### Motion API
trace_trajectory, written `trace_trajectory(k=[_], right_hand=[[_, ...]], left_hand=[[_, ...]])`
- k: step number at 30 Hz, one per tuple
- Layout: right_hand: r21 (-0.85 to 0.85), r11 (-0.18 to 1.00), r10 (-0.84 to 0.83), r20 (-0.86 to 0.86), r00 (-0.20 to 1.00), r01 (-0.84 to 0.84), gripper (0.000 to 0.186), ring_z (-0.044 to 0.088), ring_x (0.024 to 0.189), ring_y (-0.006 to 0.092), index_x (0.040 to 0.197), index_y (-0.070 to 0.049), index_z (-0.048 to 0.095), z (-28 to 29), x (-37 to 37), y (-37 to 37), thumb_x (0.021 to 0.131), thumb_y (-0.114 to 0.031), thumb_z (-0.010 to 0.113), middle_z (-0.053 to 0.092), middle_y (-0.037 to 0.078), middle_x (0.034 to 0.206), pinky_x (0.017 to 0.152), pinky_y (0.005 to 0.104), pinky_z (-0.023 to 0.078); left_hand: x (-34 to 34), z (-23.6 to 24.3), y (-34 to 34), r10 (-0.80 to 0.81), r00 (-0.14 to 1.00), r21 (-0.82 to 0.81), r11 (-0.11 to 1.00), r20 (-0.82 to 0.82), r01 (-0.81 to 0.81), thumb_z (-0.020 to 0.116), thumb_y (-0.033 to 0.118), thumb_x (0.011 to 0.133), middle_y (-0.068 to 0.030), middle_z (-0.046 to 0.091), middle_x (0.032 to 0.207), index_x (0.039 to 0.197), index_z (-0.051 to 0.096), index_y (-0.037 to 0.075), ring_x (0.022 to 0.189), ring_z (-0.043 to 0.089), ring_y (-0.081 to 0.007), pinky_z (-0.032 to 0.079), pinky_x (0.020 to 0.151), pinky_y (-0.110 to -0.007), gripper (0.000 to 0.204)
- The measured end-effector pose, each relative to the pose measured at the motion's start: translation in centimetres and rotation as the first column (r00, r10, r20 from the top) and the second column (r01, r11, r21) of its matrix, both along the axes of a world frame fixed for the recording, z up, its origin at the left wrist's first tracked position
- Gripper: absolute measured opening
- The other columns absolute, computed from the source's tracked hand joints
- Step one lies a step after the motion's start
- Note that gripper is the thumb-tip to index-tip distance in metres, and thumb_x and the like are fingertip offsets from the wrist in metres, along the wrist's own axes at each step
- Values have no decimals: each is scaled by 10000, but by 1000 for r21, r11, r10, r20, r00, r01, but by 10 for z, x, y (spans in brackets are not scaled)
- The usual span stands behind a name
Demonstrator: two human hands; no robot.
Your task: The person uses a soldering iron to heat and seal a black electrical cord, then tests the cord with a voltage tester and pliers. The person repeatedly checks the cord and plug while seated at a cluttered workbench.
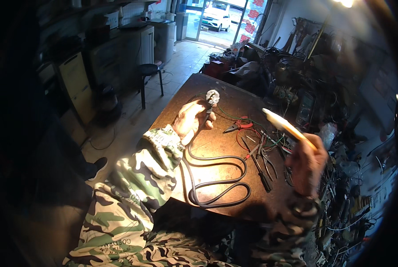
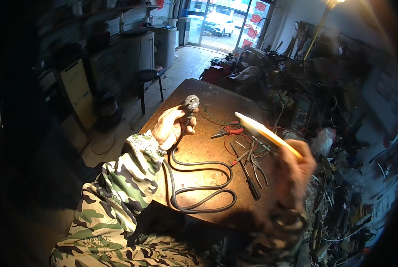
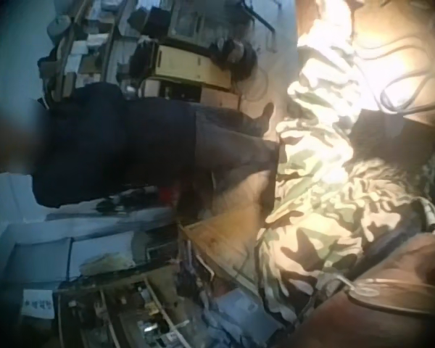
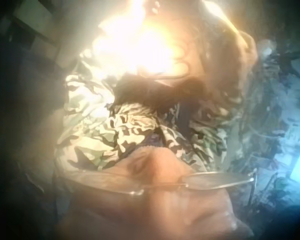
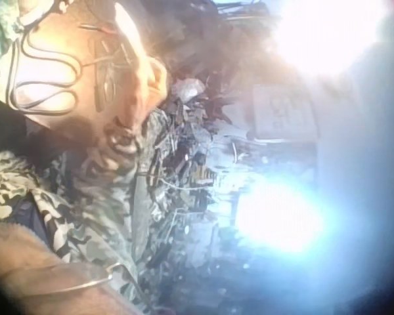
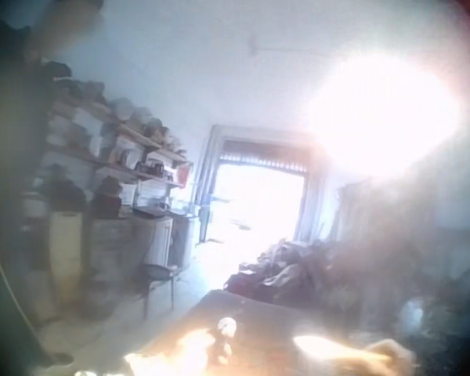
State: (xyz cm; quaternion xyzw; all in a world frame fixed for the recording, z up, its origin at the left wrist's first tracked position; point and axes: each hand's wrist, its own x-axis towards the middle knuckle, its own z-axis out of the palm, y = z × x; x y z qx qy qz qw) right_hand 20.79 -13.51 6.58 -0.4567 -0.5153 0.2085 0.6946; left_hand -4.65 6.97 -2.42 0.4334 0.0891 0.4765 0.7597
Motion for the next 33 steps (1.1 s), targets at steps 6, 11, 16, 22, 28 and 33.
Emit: trace_trajectory(k=[6,11,16,22,28,33], right_hand=[[-38,958,271,-201,941,-284,152,583,590,115,1021,16,600,-46,-27,67,964,-122,629,633,71,754,509,265,490],[-93,948,295,-105,950,-305,158,549,618,69,996,25,594,-74,-32,70,953,-115,653,600,27,777,510,212,454],[-107,945,276,-246,929,-309,197,546,581,77,1018,18,598,-75,-26,65,958,-160,655,597,44,736,452,215,453],[-137,903,318,-423,848,-407,209,535,541,87,1065,21,605,-69,-32,67,924,-109,688,601,61,736,451,222,468],[-163,862,400,-366,840,-481,260,581,568,110,1044,66,596,-71,-25,64,922,-136,704,608,73,733,438,252,490],[-168,886,339,-399,852,-431,269,617,596,137,1024,74,601,-71,-31,64,938,-166,688,630,98,749,464,266,525]], left_hand=[[0,2,-2,13,1000,4,1000,5,-13,407,175,1016,-130,669,908,1231,568,-54,748,647,-190,565,741,-340,353],[-7,3,-6,29,997,30,999,-76,-26,433,156,1021,-117,669,924,1224,567,-57,753,646,-173,558,746,-312,323],[4,1,-6,-2,993,42,999,-117,7,456,149,1012,-114,663,960,1216,572,-58,772,644,-163,553,745,-307,313],[8,8,-14,26,976,10,1000,-217,-24,475,160,1006,-113,663,955,1209,577,-53,790,653,-175,555,736,-315,312],[8,8,-14,-26,979,0,1000,-203,27,491,206,1016,-111,666,963,1190,590,-33,800,657,-188,554,737,-310,312],[12,9,-20,-2,985,-4,1000,-174,2,513,243,1017,-100,662,966,1158,602,-23,767,658,-200,547,716,-303,314]])
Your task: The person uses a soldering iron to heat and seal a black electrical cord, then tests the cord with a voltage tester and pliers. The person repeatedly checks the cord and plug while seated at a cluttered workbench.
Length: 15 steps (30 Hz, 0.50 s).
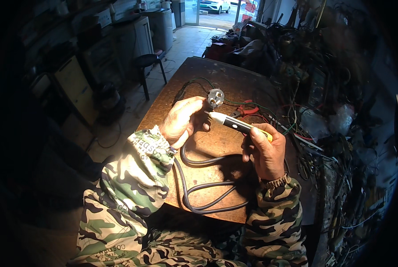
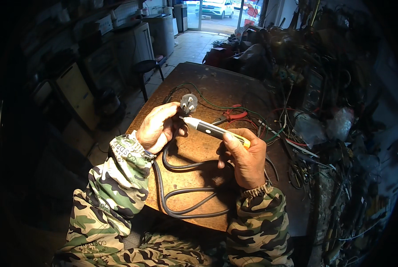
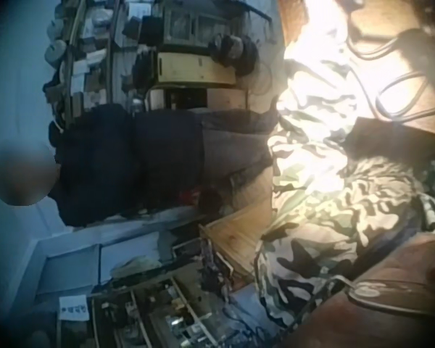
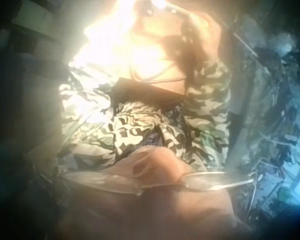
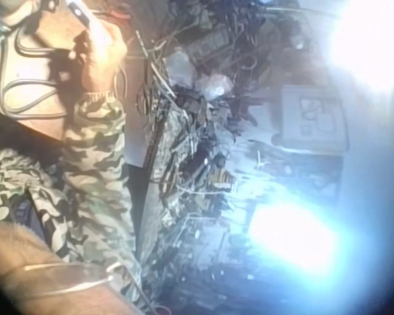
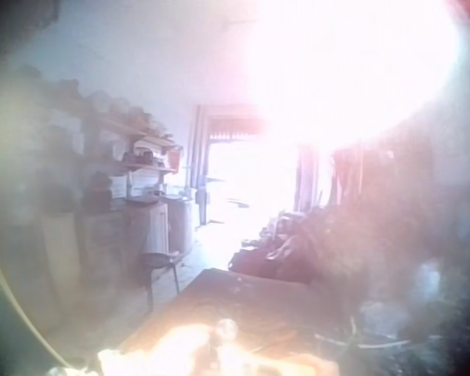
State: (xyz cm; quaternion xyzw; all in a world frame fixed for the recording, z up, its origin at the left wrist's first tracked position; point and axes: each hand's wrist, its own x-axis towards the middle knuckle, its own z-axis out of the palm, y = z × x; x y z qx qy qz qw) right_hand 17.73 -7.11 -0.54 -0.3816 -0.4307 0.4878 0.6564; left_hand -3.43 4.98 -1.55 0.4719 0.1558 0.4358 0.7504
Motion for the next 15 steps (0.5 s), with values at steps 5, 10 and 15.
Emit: trace_trajectory(k=[5,10,15], right_hand=[[-4,1000,-4,10,1000,4,273,639,621,151,1025,72,603,1,0,0,943,-176,681,644,112,765,490,277,549],[5,1000,-15,42,999,14,274,640,617,144,1017,67,606,-2,1,1,943,-186,683,647,109,760,493,275,551],[-10,1000,-21,68,997,22,265,644,619,135,1000,60,614,-3,4,0,941,-188,687,649,99,753,484,271,548]], left_hand=[[-2,6,-3,-16,1000,5,1000,-6,16,526,246,1012,-100,661,977,1157,601,-21,757,664,-197,532,656,-289,313],[-3,3,-1,-21,999,-1,1000,-37,21,537,225,1005,-102,664,986,1156,598,-16,793,673,-183,552,675,-312,291],[0,7,-4,20,986,-23,999,-167,-24,559,203,992,-88,667,1001,1152,600,12,843,671,-174,574,741,-354,252]])
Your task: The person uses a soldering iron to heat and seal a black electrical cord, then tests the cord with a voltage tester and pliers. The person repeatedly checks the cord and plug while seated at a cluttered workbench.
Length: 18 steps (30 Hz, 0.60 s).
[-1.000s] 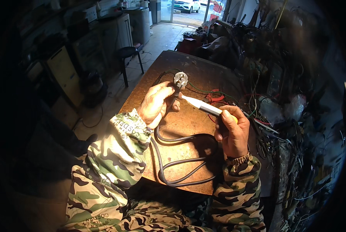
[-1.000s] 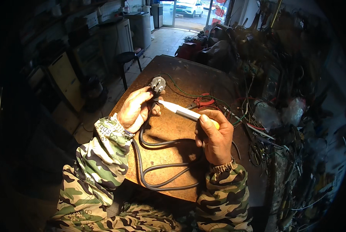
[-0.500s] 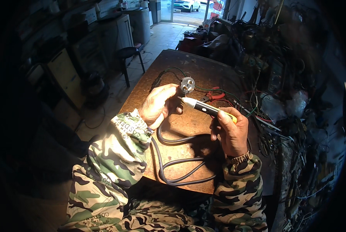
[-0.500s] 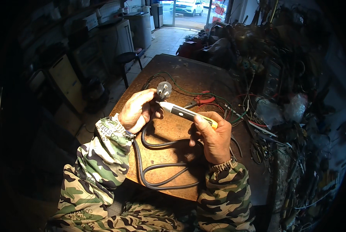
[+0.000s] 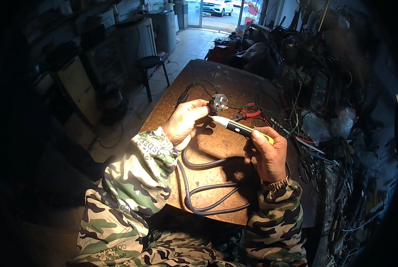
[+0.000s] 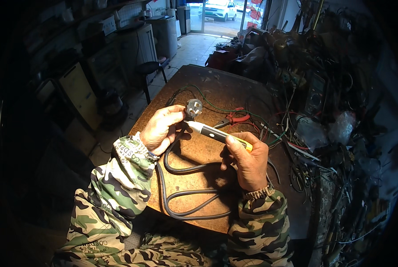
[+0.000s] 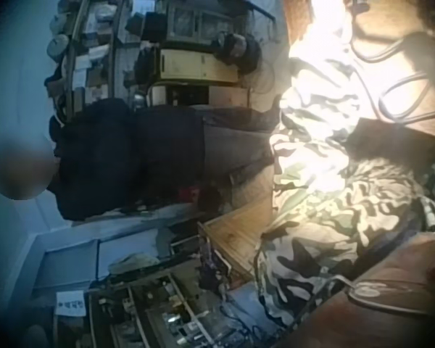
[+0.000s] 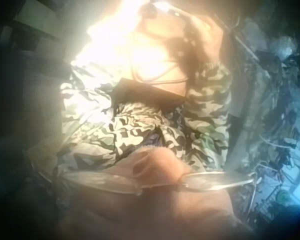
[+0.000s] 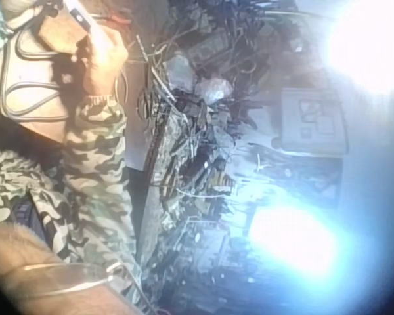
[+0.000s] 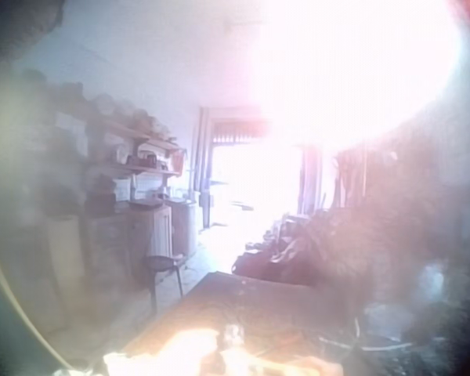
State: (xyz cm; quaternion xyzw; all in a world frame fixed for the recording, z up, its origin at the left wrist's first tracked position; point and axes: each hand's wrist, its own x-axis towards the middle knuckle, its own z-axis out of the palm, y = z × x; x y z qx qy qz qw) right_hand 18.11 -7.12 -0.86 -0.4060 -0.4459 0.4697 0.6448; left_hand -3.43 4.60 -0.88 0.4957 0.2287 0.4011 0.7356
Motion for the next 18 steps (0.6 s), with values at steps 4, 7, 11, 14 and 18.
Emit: trace_trajectory(k=[4,7,11,14,18], right_hand=[[-6,1000,5,12,1000,-5,260,643,618,132,1000,59,617,0,-1,1,940,-184,687,649,95,750,483,269,546],[5,1000,-1,20,1000,1,256,639,615,130,1002,58,618,0,-1,1,940,-181,685,648,94,751,485,269,545],[-4,1000,-7,20,1000,7,252,633,611,126,999,59,620,2,-2,1,941,-178,683,648,93,751,488,271,546],[-1,1000,4,19,1000,-4,251,631,609,124,998,60,620,1,-3,1,940,-176,684,647,92,749,489,271,546],[-2,1000,1,21,1000,-1,243,629,607,122,995,58,621,1,-3,1,940,-170,683,645,87,741,487,270,545]], left_hand=[[-3,0,1,4,1000,-14,1000,19,-4,587,210,978,-64,663,990,1157,600,32,832,658,-163,566,741,-345,253],[-3,2,0,-9,1000,-27,1000,19,10,604,210,968,-44,652,961,1158,602,38,798,636,-141,554,722,-319,257],[-4,5,0,-32,999,11,999,-2,32,633,197,949,-22,633,933,1165,603,34,765,607,-110,533,675,-271,272],[-4,1,1,-31,999,27,999,-6,31,647,186,939,-18,626,932,1173,601,23,759,599,-101,525,651,-251,289],[-2,-6,7,-66,996,64,996,65,62,649,176,942,-29,629,948,1177,599,1,787,620,-114,542,685,-268,297]])
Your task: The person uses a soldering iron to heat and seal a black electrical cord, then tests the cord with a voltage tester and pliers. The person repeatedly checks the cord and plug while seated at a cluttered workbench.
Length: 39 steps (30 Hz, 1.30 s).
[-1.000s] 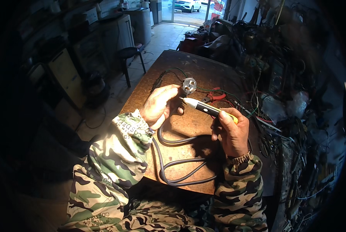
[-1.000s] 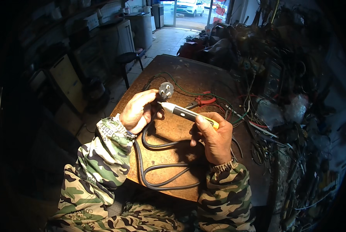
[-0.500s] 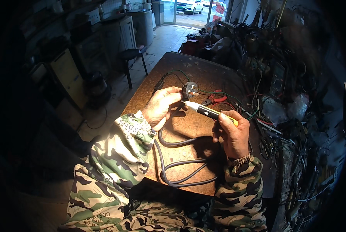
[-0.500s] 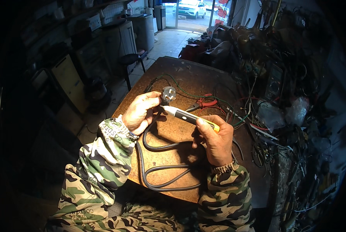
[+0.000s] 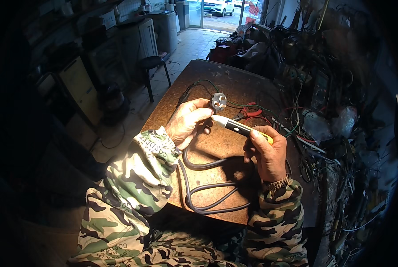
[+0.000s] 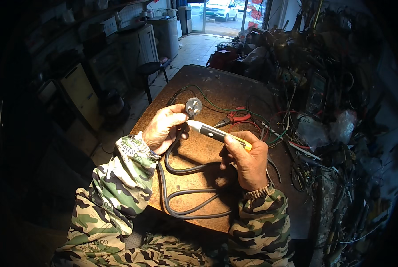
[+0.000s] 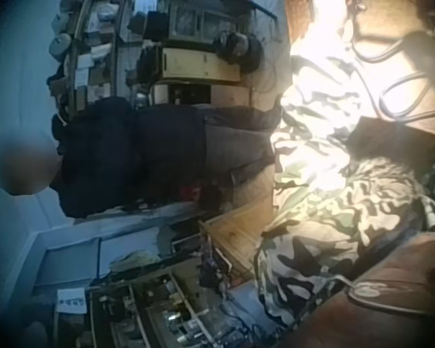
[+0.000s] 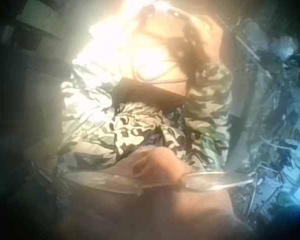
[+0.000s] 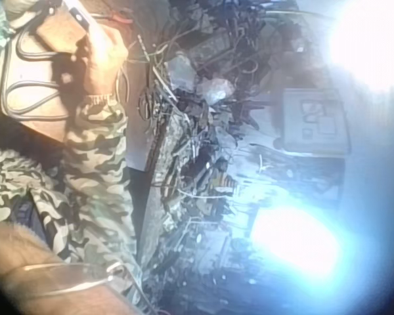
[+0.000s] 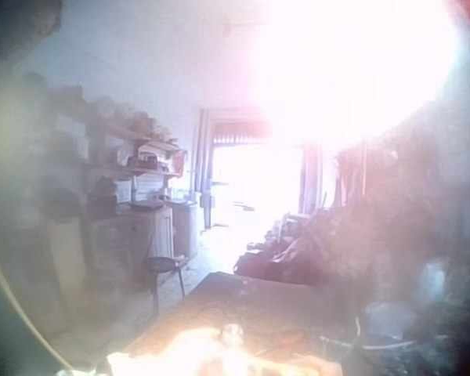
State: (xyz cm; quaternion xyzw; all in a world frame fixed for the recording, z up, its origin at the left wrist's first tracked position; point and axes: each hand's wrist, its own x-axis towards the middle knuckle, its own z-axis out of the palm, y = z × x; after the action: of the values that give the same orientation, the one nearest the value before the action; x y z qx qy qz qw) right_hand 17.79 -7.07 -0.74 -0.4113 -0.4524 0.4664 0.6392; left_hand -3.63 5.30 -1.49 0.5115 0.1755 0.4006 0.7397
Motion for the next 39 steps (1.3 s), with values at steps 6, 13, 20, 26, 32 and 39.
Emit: trace_trajectory(k=[6,13,20,26,32,39], right_hand=[[14,1000,-13,4,1000,13,233,630,605,118,995,56,621,1,0,0,938,-162,684,643,82,735,485,266,544],[14,1000,-11,-15,1000,12,221,627,606,114,986,54,624,1,1,-1,931,-150,692,639,76,740,481,265,543],[1,1000,-13,54,998,13,183,611,581,119,971,31,620,0,1,-1,940,-145,659,637,84,728,468,262,527],[-15,1000,9,37,999,-8,196,613,575,104,974,50,632,-3,-3,1,920,-126,701,650,75,733,476,248,520],[14,1000,11,159,987,-14,202,609,564,89,1006,45,642,-10,-13,1,916,-123,708,657,61,739,482,217,494],[4,998,51,335,941,-55,187,598,604,59,1003,38,646,-11,-17,-3,910,-110,712,650,27,733,515,201,470]], left_hand=[[4,-2,2,23,999,-5,1000,46,-23,605,180,977,-48,643,987,1230,588,-20,901,661,-150,567,800,-323,323],[-1,0,3,-37,999,-12,999,40,38,552,180,1001,-59,652,973,1267,558,-45,908,656,-145,560,839,-300,349],[-1,-2,8,-87,980,-3,996,180,89,531,167,1010,-97,671,995,1272,547,-79,953,658,-214,529,904,-344,359],[-6,8,4,-59,975,15,998,213,57,519,164,1018,-104,683,997,1284,530,-82,992,656,-233,511,947,-379,362],[-6,6,8,-37,976,16,999,215,35,532,154,1013,-106,686,1017,1289,521,-64,1031,650,-242,490,972,-373,352],[-5,6,13,20,968,17,1000,251,-25,555,130,1004,-99,673,1100,1301,531,-4,1105,636,-264,497,1020,-398,326]])
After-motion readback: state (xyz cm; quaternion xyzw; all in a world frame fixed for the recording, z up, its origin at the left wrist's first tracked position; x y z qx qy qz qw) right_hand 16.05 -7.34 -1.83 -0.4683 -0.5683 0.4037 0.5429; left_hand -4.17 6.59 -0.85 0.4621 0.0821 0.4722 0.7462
